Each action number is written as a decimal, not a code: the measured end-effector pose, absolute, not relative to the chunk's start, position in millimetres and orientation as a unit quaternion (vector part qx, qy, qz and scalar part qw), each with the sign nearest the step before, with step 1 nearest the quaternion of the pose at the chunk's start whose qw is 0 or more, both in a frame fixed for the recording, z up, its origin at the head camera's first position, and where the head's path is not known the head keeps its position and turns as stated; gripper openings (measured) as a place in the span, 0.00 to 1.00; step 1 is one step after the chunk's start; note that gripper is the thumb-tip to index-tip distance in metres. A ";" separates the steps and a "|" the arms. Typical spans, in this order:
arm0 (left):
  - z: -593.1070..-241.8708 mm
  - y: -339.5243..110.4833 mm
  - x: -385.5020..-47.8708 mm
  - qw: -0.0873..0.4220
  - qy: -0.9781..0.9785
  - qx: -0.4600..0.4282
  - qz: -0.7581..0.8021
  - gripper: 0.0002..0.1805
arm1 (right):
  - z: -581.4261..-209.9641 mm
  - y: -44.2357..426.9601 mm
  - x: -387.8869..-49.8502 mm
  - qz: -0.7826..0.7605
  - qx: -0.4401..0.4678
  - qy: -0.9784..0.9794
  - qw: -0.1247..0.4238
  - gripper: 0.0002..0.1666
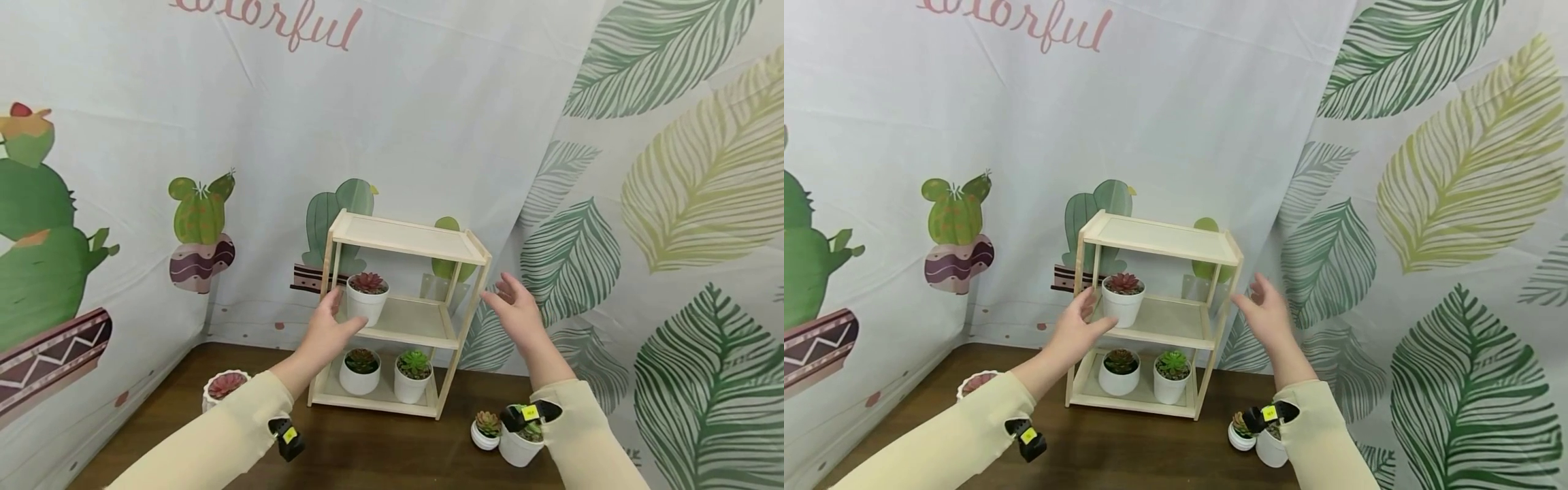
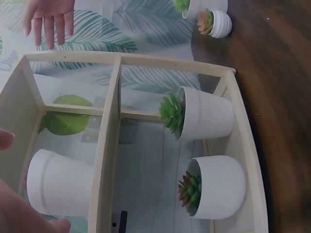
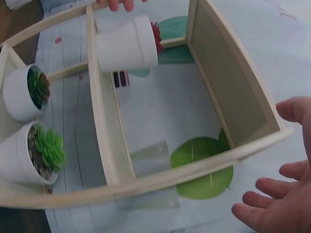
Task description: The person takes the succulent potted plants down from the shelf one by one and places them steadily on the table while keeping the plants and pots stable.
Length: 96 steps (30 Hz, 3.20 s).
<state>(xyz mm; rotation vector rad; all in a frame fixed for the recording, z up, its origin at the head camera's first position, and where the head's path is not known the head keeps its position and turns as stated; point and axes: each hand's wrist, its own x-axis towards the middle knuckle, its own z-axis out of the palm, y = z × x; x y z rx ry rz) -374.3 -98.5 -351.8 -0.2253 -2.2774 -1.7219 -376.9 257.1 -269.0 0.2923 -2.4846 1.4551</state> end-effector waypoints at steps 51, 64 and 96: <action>-346.8 -64.9 -439.3 0.149 -0.800 0.018 -0.581 0.64 | -278.9 215.2 -385.6 0.557 0.090 -0.799 0.210 0.45; -346.6 -65.0 -439.1 0.138 -0.808 0.019 -0.573 0.64 | -281.7 216.4 -385.5 0.557 0.089 -0.799 0.208 0.44; -341.2 -64.1 -434.8 0.162 -0.820 -0.019 -0.549 0.59 | -280.6 213.3 -382.5 0.577 0.099 -0.775 0.238 0.40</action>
